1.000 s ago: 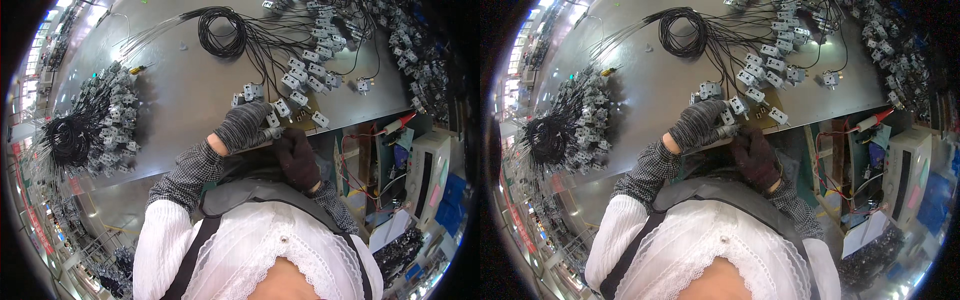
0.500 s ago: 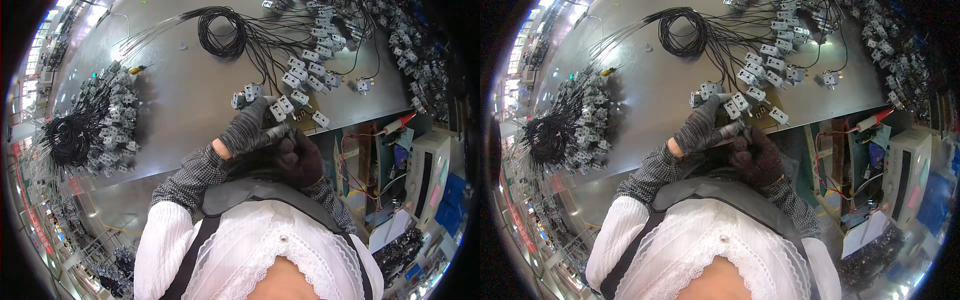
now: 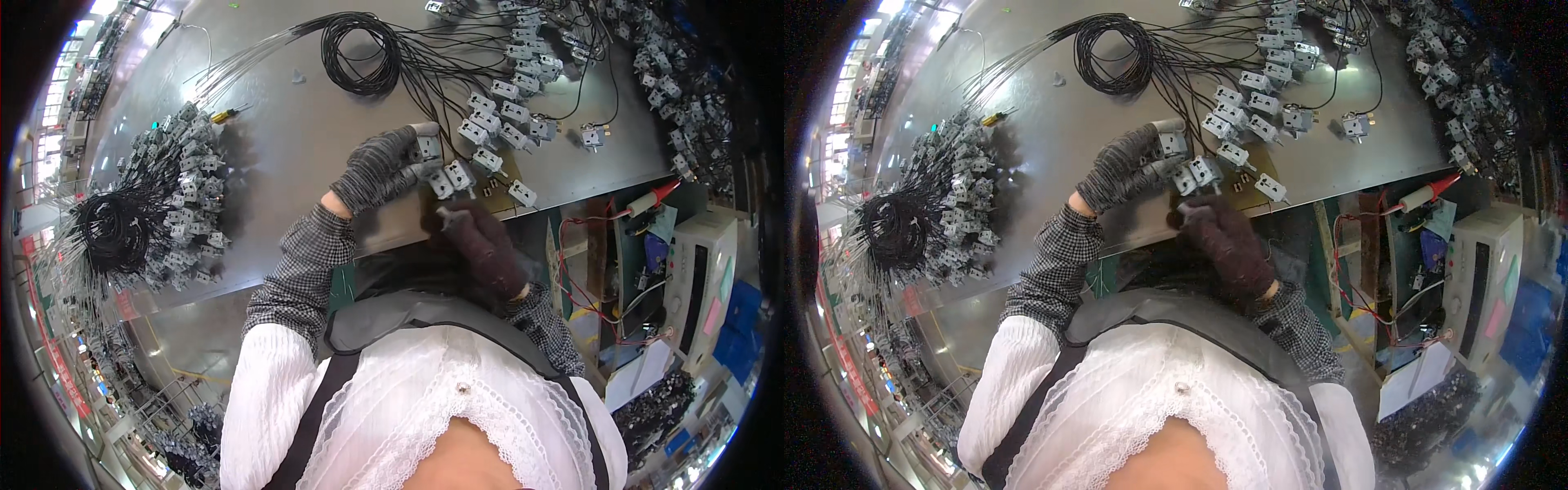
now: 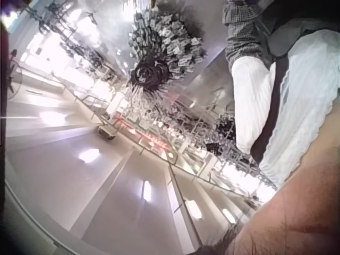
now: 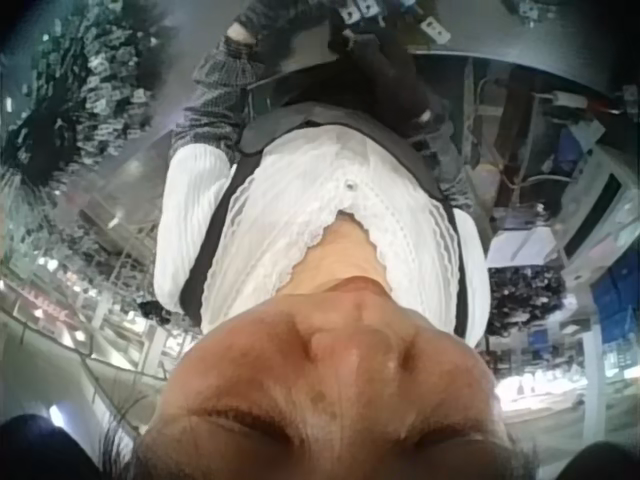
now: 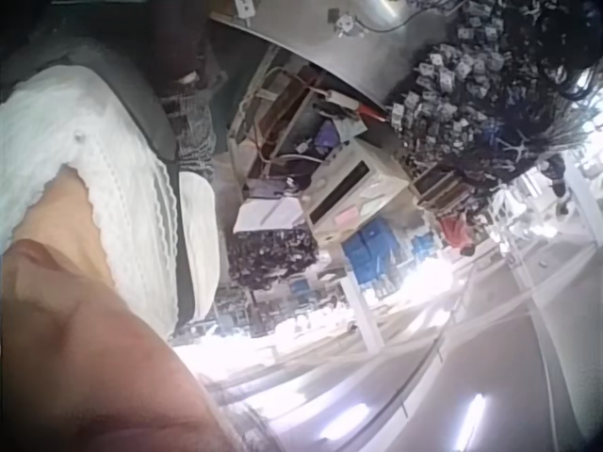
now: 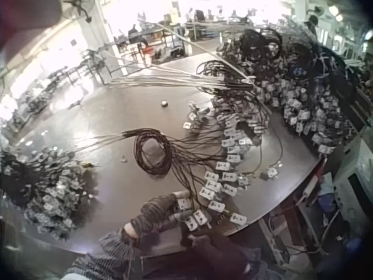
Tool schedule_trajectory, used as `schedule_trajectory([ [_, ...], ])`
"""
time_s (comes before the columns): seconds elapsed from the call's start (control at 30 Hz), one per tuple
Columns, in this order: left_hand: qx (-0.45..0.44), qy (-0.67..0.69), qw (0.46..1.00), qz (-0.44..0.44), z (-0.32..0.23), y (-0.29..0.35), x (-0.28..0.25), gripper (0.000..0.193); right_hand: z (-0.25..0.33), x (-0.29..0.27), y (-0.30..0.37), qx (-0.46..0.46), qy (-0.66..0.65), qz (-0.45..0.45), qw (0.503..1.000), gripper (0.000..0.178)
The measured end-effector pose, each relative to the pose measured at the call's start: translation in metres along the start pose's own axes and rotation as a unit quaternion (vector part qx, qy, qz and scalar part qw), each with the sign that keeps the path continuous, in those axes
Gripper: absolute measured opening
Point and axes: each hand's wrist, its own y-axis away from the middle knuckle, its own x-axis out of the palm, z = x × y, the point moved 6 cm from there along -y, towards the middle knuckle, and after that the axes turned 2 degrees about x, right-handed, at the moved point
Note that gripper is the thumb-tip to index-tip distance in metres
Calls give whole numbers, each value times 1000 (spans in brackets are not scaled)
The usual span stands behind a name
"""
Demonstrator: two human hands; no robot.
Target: Assembling electronic modules by connecting wires and organizing bundles on a workbench.
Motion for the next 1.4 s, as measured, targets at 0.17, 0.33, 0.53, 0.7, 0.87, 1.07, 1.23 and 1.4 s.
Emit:
schedule_trajectory([
  [0.17, 132, 129, 977, -110, 5, 8, 8, 44, 29, -38, 1, -75, 29, -128, 989, 31],
  [0.33, 180, 12, 983, -46, -17, -3, -1, 39, 53, -39, 6, -123, 271, -204, 933, 27],
  [0.53, 139, -138, 980, 18, -40, -3, 6, 35, 53, -38, 16, -90, 278, -170, 941, 23],
  [0.7, 137, -158, 978, -2, -44, 2, 3, 36, 50, -22, 21, -111, 279, -123, 946, 25],
  [0.87, 107, -167, 980, -12, -36, 2, 10, 42, 39, 2, 14, -221, 349, -126, 902, 26],
  [1.07, 146, -177, 970, -77, -38, 17, 16, 50, 19, 2, 19, -50, 117, -40, 991, 21],
  [1.23, 155, -65, 980, -106, -31, 16, 10, 35, -25, -2, 30, 101, 7, 5, 995, 26],
  [1.4, 143, -87, 979, -118, -39, 17, 12, 36, 1, 3, 26, -7, 81, 5, 997, 25],
])
